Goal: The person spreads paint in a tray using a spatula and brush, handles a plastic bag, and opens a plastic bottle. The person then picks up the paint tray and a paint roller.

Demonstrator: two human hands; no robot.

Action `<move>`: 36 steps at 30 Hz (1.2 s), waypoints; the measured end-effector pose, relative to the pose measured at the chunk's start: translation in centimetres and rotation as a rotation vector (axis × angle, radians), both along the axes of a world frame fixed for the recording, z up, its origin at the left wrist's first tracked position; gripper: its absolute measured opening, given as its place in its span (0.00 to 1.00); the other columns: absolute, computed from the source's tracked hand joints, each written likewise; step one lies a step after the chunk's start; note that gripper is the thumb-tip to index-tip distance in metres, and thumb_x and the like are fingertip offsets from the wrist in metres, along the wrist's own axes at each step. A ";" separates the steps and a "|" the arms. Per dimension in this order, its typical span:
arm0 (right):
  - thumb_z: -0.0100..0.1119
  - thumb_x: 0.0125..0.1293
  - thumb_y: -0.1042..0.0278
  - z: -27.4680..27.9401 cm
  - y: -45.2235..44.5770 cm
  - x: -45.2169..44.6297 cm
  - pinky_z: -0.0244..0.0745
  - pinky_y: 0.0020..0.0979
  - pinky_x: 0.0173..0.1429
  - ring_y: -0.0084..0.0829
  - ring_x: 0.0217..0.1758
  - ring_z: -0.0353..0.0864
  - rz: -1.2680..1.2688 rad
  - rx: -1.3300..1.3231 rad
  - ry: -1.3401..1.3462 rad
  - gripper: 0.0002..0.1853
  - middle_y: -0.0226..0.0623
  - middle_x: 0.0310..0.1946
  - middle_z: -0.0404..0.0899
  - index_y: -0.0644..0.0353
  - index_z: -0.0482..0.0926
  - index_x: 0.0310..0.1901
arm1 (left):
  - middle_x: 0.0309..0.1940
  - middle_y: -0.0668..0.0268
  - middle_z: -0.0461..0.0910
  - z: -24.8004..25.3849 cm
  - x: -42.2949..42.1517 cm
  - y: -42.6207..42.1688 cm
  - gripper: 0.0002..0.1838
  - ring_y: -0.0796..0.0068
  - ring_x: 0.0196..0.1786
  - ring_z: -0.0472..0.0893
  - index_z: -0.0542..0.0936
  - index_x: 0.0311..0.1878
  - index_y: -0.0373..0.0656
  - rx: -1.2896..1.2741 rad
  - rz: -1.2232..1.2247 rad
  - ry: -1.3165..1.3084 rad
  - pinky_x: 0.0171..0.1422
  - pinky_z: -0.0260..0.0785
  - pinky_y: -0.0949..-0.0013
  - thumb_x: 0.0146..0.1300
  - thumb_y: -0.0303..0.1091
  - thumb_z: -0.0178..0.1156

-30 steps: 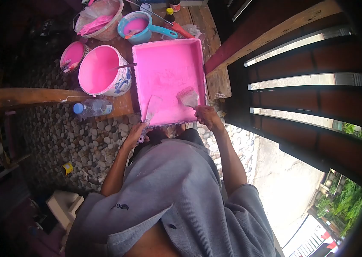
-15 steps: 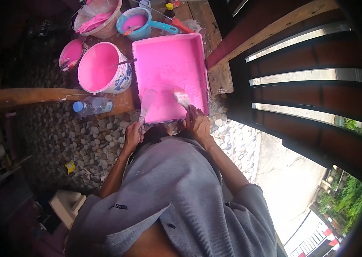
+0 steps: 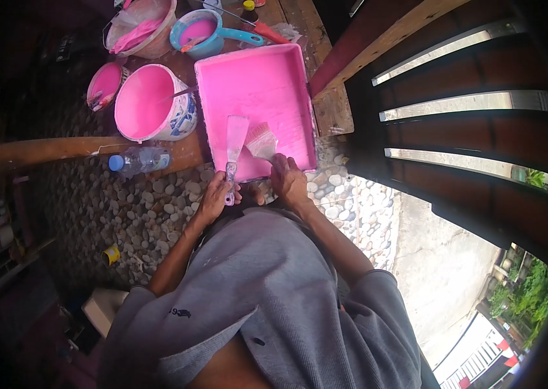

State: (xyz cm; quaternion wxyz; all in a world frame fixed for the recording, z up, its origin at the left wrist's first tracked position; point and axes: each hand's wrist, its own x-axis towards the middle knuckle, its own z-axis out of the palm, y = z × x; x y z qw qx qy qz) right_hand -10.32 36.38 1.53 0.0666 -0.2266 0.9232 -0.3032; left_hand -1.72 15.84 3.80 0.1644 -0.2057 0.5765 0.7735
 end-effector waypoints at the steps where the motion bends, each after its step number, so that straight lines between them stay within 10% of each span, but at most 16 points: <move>1: 0.54 0.60 0.66 0.9 0.4 0.0 0.76 0.46 0.40 0.48 0.40 0.77 -0.031 -0.036 0.051 0.16 0.41 0.43 0.75 0.58 0.72 0.50 | 0.31 0.66 0.75 -0.5 0.4 -0.2 0.09 0.78 0.28 0.77 0.69 0.44 0.42 -0.098 0.019 -0.023 0.32 0.72 0.75 0.68 0.36 0.46; 18: 0.60 0.57 0.67 -0.9 1.1 1.7 0.75 0.42 0.41 0.49 0.40 0.79 -0.103 -0.206 -0.078 0.20 0.51 0.38 0.78 0.66 0.71 0.50 | 0.30 0.66 0.77 -0.4 0.1 -0.5 0.12 0.78 0.30 0.78 0.72 0.43 0.40 -0.066 0.160 0.003 0.35 0.72 0.74 0.67 0.38 0.45; 24: 0.59 0.60 0.61 3.6 -0.8 1.0 0.73 0.43 0.37 0.46 0.41 0.77 -0.111 -0.044 0.187 0.13 0.44 0.38 0.77 0.65 0.78 0.37 | 0.38 0.61 0.80 0.7 -1.6 0.6 0.11 0.75 0.45 0.79 0.71 0.46 0.36 -0.048 -0.120 0.028 0.46 0.71 0.71 0.67 0.33 0.53; 29: 0.59 0.63 0.56 4.9 -1.5 0.6 0.69 0.29 0.34 0.27 0.28 0.74 -0.224 -0.323 -0.738 0.17 0.35 0.23 0.76 0.66 0.80 0.32 | 0.36 0.59 0.81 -0.1 -3.2 3.5 0.12 0.71 0.41 0.81 0.71 0.46 0.34 -0.194 -0.244 0.203 0.44 0.72 0.70 0.62 0.28 0.56; 33: 0.59 0.63 0.57 4.6 -0.1 0.2 0.66 0.30 0.28 0.24 0.23 0.69 -0.371 -0.606 -0.808 0.18 0.39 0.20 0.74 0.69 0.77 0.33 | 0.37 0.61 0.80 2.6 -4.7 3.8 0.13 0.76 0.37 0.79 0.75 0.45 0.35 -0.246 -0.423 0.190 0.42 0.72 0.72 0.60 0.32 0.61; 36: 0.56 0.64 0.61 2.3 2.1 -0.2 0.69 0.34 0.29 0.36 0.22 0.74 -0.353 -0.352 -0.362 0.15 0.45 0.21 0.76 0.68 0.76 0.36 | 0.39 0.59 0.81 0.2 -4.4 4.1 0.20 0.71 0.41 0.80 0.80 0.39 0.36 -0.356 -0.811 -0.128 0.45 0.70 0.69 0.57 0.47 0.64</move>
